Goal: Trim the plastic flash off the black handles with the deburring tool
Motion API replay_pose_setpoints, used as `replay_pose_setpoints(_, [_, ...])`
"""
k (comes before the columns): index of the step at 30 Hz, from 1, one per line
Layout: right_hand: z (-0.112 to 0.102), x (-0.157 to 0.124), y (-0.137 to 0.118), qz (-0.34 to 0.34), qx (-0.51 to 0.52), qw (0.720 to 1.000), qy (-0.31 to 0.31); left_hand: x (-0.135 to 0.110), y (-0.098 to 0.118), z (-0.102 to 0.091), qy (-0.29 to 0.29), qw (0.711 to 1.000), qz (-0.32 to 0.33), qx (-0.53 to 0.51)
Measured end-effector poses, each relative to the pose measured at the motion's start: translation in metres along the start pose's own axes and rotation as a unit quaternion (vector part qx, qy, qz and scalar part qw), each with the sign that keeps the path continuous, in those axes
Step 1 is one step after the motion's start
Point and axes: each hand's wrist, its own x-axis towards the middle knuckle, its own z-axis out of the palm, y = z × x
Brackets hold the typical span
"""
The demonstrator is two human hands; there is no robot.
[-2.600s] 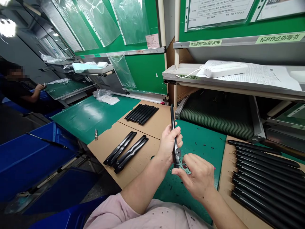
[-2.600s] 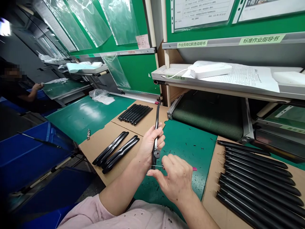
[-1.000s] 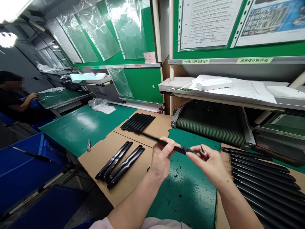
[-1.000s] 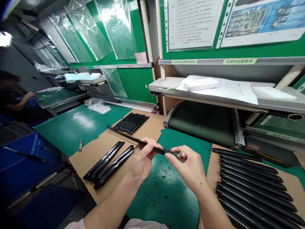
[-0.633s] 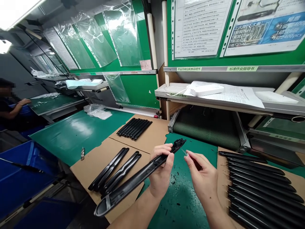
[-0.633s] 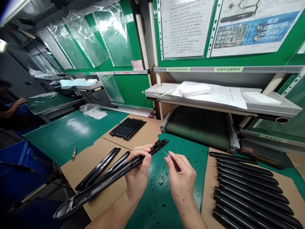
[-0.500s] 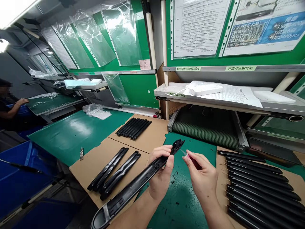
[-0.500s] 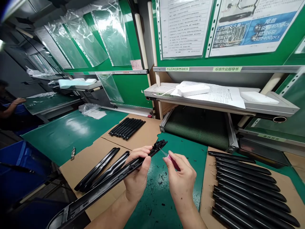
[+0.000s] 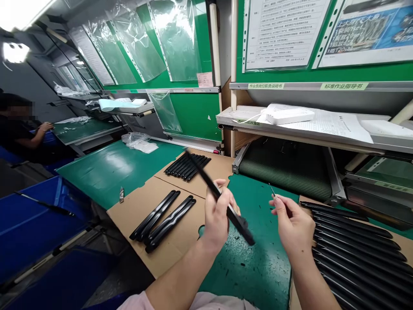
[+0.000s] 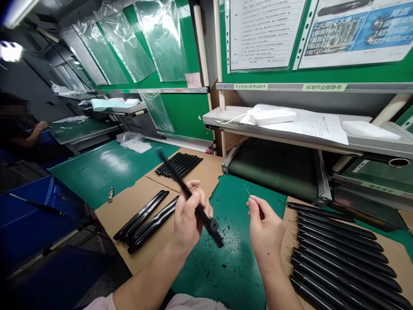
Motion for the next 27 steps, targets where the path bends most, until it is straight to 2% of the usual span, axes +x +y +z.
replay_pose_setpoints(1, [0.000, -0.004, -0.002, -0.013, 0.015, 0.998, -0.065, 0.003, -0.002, 0.000, 0.007, 0.999, -0.030, -0.010])
replay_pose_setpoints(3, [0.003, -0.014, -0.010, -0.088, 0.031, 0.977, -0.190, 0.009, -0.007, 0.001, 0.002, 0.995, -0.093, -0.021])
replay_pose_setpoints(4, [0.004, -0.019, -0.014, -0.134, 0.027, 0.963, -0.234, 0.011, -0.009, 0.000, -0.010, 0.992, -0.120, -0.028])
replay_pose_setpoints(6, [0.009, -0.026, -0.022, -0.207, -0.006, 0.941, -0.267, 0.013, -0.013, 0.000, -0.035, 0.986, -0.158, -0.045])
replay_pose_setpoints(11, [0.017, -0.027, -0.026, -0.271, -0.106, 0.924, -0.248, 0.013, -0.012, -0.001, -0.042, 0.981, -0.184, -0.049])
replay_pose_setpoints(15, [0.016, -0.028, -0.027, -0.289, -0.101, 0.918, -0.254, 0.013, -0.011, 0.000, -0.035, 0.977, -0.200, -0.064])
replay_pose_setpoints(18, [0.016, -0.024, -0.030, -0.226, -0.055, 0.939, -0.252, 0.014, -0.011, 0.001, -0.049, 0.971, -0.220, -0.074])
replay_pose_setpoints(22, [0.015, -0.012, -0.028, -0.105, -0.055, 0.974, -0.194, 0.015, -0.012, 0.002, -0.062, 0.966, -0.239, -0.082])
replay_pose_setpoints(24, [0.012, -0.010, -0.024, -0.086, -0.048, 0.978, -0.183, 0.017, -0.012, 0.002, -0.064, 0.966, -0.235, -0.083])
replay_pose_setpoints(27, [0.008, -0.022, -0.017, -0.093, 0.011, 0.974, -0.204, 0.019, -0.013, 0.000, -0.059, 0.970, -0.225, -0.075])
